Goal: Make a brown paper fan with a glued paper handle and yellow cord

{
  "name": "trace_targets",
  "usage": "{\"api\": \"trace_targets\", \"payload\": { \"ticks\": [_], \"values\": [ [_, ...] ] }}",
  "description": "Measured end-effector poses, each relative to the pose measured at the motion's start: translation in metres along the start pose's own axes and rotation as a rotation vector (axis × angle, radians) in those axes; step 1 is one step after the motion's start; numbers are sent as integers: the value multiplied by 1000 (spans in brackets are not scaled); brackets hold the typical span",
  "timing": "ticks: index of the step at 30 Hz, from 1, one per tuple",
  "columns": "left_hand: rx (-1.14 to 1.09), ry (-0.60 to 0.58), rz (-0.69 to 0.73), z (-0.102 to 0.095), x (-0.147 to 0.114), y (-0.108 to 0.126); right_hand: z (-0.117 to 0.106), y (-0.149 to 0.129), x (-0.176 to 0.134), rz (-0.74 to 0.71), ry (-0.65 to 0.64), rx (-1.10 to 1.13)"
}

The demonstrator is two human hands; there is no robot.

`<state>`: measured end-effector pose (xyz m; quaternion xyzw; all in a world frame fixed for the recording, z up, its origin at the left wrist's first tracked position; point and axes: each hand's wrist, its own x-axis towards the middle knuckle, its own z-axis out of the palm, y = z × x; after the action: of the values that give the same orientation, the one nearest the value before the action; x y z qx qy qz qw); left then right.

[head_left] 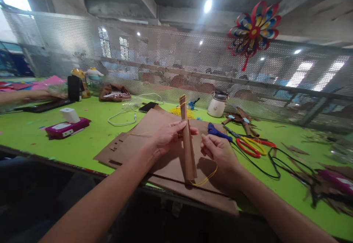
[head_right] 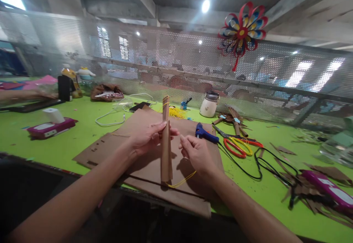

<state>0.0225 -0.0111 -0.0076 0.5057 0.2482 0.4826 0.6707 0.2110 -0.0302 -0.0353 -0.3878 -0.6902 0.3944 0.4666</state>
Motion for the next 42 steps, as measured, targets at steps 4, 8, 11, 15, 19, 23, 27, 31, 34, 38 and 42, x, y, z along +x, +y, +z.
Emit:
{"api": "trace_targets", "payload": {
  "ticks": [4,8,11,15,19,23,27,31,34,38,42],
  "values": [
    [-23,23,-7,-3,2,-2,-1,-4,0,-5,-31,-31],
    [-61,70,5,-5,5,-5,-2,-14,0,7,-43,17],
    [-91,65,-9,-1,4,-4,2,-19,-5,76,-256,81],
    [-132,41,-8,4,-1,-2,11,-17,-13,239,-466,281],
    [-152,32,-8,8,-3,-1,15,-14,-14,267,-431,265],
    [-180,16,34,10,-1,-2,16,-16,-13,266,-334,206],
    [-153,42,41,10,3,-6,18,-14,-11,294,-261,206],
    [-89,88,69,7,4,-9,19,-11,-11,306,-230,193],
    [-56,127,70,6,5,-11,20,-10,-11,333,-228,212],
    [-62,175,47,6,6,-12,22,-9,-12,373,-252,241],
    [-90,196,33,5,7,-11,21,-6,-11,329,-263,120]
  ]
}}
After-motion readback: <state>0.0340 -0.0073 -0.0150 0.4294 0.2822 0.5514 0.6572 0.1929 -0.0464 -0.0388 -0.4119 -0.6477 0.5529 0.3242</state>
